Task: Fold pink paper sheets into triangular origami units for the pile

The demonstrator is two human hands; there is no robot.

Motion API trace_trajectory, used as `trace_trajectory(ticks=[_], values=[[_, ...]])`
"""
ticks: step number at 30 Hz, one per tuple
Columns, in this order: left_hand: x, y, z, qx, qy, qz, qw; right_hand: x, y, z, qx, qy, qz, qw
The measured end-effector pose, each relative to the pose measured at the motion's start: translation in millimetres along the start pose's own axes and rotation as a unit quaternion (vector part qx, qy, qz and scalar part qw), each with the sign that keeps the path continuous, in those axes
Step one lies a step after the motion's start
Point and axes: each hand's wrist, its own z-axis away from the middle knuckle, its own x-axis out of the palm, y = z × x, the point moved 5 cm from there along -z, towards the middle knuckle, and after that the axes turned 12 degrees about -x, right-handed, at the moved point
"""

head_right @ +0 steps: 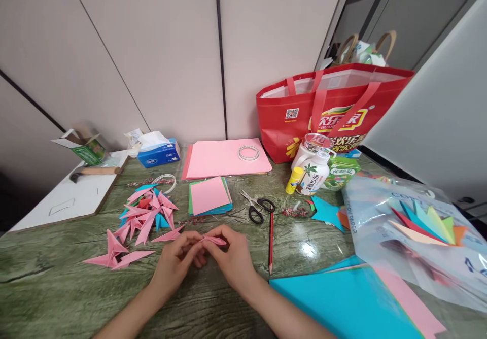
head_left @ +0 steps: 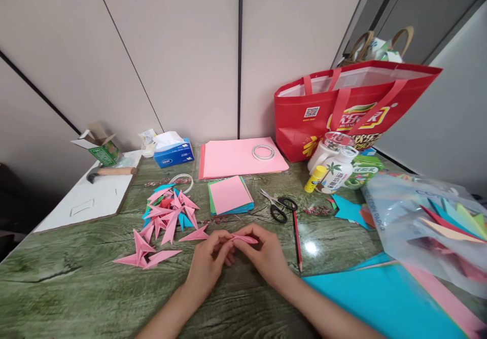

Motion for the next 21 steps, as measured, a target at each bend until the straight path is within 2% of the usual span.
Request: trace_trajectory(ticks=[4, 9, 12, 17, 21], values=[[-2.2, 3.9, -2.3, -0.027, 0.011, 0.099, 0.995, -0.9, 0.6, -1.6, 0.004, 0.017, -0.037, 0.999], [-2.8, 7.4, -2.1, 0.0, -0.004, 0.085, 0.996, -2.5, -3.6, -2.7, -0.007, 0.03, -0.055, 0.998], [-3.4, 5.5, -2.3, -0.01, -0.007, 0.098, 0.995, -3.2, -3.6, -1.9, -0.014, 0.035, -0.057, 0.998], [-6.9, 10.1, -0.5, -0.001, 0.027, 0.124, 0.992, 2.1, -1.6, 0.6, -0.013, -0.015, -0.039, 0.999], [-5.1, 15.4, 1.9, 0.021, 0.011, 0.123, 0.992, 3.2, 1.9, 0.9, 0.013, -0.016, -0.09, 0.996]])
